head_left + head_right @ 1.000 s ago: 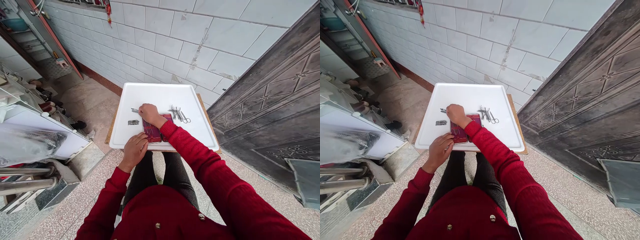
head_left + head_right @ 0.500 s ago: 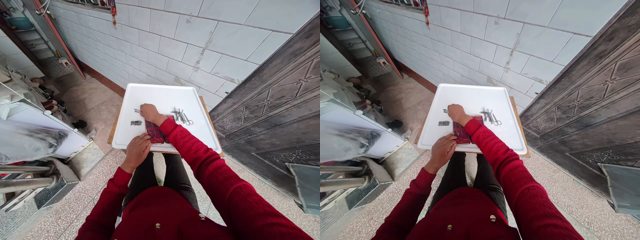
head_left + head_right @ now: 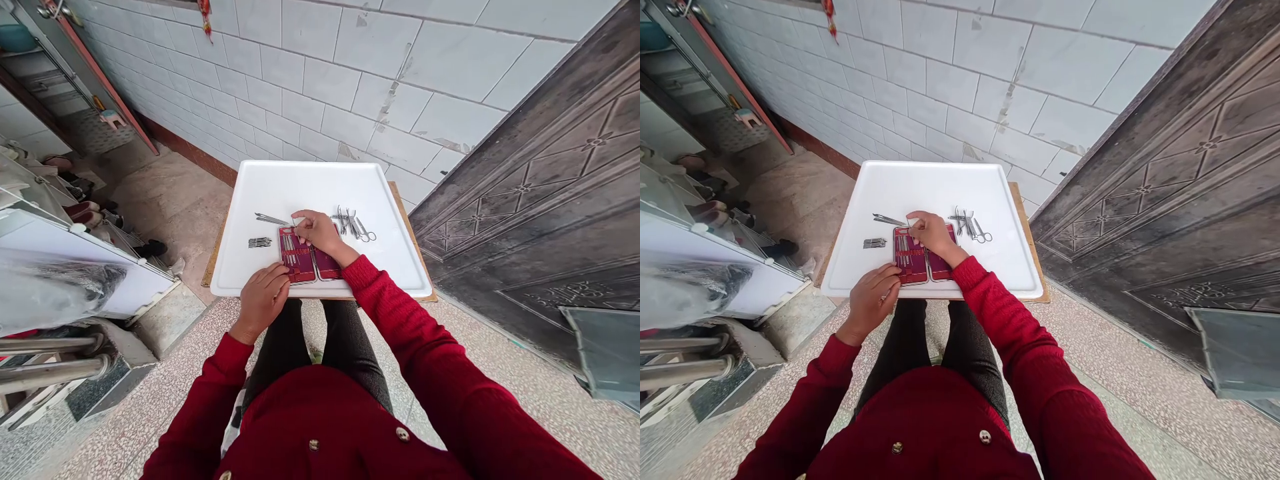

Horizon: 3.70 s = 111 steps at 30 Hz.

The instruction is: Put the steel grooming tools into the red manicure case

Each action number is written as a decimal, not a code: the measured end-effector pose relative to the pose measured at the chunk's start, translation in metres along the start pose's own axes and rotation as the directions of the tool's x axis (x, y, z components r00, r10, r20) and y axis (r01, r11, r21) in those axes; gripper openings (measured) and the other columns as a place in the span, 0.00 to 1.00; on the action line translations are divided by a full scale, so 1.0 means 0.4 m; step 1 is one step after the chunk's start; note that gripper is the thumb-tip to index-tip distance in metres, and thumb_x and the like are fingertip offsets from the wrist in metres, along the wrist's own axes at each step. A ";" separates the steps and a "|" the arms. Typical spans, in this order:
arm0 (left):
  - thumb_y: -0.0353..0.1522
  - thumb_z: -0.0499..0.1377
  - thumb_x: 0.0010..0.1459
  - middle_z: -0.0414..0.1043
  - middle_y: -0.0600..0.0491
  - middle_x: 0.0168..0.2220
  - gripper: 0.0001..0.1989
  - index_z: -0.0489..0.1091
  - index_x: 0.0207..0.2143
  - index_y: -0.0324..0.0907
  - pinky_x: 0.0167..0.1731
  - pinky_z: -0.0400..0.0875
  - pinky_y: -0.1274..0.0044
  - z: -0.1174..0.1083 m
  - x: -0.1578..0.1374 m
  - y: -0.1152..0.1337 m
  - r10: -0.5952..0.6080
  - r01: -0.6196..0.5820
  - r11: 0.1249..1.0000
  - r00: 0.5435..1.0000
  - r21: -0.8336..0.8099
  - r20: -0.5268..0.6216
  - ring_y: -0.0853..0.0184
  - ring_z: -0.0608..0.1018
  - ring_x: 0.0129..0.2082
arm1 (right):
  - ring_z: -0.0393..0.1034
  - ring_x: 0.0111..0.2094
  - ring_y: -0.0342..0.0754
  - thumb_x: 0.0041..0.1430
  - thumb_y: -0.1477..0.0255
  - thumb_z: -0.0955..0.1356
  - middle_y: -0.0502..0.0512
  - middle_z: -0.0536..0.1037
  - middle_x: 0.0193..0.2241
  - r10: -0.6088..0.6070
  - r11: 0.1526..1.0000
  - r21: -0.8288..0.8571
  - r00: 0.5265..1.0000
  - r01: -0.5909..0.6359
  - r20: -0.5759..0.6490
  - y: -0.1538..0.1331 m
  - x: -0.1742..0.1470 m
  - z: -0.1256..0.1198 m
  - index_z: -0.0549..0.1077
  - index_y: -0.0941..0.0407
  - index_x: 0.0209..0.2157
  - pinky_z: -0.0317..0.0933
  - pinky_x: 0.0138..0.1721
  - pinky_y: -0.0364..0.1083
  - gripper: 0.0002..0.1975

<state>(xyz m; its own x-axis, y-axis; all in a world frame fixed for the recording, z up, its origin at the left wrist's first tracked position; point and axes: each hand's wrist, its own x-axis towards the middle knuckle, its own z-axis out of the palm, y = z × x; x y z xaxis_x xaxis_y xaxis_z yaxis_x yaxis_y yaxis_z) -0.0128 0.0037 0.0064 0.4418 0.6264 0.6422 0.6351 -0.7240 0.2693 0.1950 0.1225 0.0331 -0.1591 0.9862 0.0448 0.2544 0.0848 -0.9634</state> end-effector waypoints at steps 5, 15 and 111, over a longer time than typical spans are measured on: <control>0.27 0.56 0.68 0.82 0.49 0.48 0.07 0.74 0.42 0.44 0.51 0.77 0.66 0.000 0.002 0.002 0.001 -0.001 1.000 1.000 -0.006 -0.010 0.59 0.81 0.55 | 0.70 0.21 0.41 0.57 0.79 0.70 0.41 0.74 0.19 -0.048 0.998 -0.040 0.999 0.048 -0.017 -0.009 -0.008 0.021 0.75 0.58 0.55 0.67 0.31 0.41 0.23; 0.27 0.56 0.68 0.82 0.49 0.47 0.07 0.74 0.41 0.44 0.51 0.76 0.66 0.001 0.004 0.004 -0.004 0.003 1.000 1.000 -0.010 -0.016 0.59 0.81 0.55 | 0.72 0.25 0.42 0.59 0.81 0.68 0.45 0.78 0.25 -0.100 0.971 -0.217 0.995 0.095 -0.009 -0.005 -0.009 0.023 0.77 0.57 0.50 0.68 0.37 0.44 0.18; 0.29 0.56 0.69 0.82 0.50 0.47 0.07 0.75 0.41 0.44 0.52 0.77 0.66 -0.004 0.005 0.006 -0.034 0.034 0.999 0.999 -0.008 -0.009 0.59 0.81 0.55 | 0.66 0.19 0.39 0.41 0.70 0.78 0.43 0.78 0.23 -0.048 0.923 0.385 0.992 -0.001 0.120 -0.021 0.017 -0.015 0.74 0.55 0.47 0.53 0.20 0.38 0.28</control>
<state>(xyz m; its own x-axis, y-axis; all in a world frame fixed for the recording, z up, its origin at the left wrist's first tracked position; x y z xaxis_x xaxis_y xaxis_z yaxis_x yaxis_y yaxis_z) -0.0113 0.0027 0.0093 0.4142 0.6478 0.6394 0.6443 -0.7048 0.2967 0.1974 0.1295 0.0431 -0.2844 0.9569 0.0594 -0.1324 0.0222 -0.9909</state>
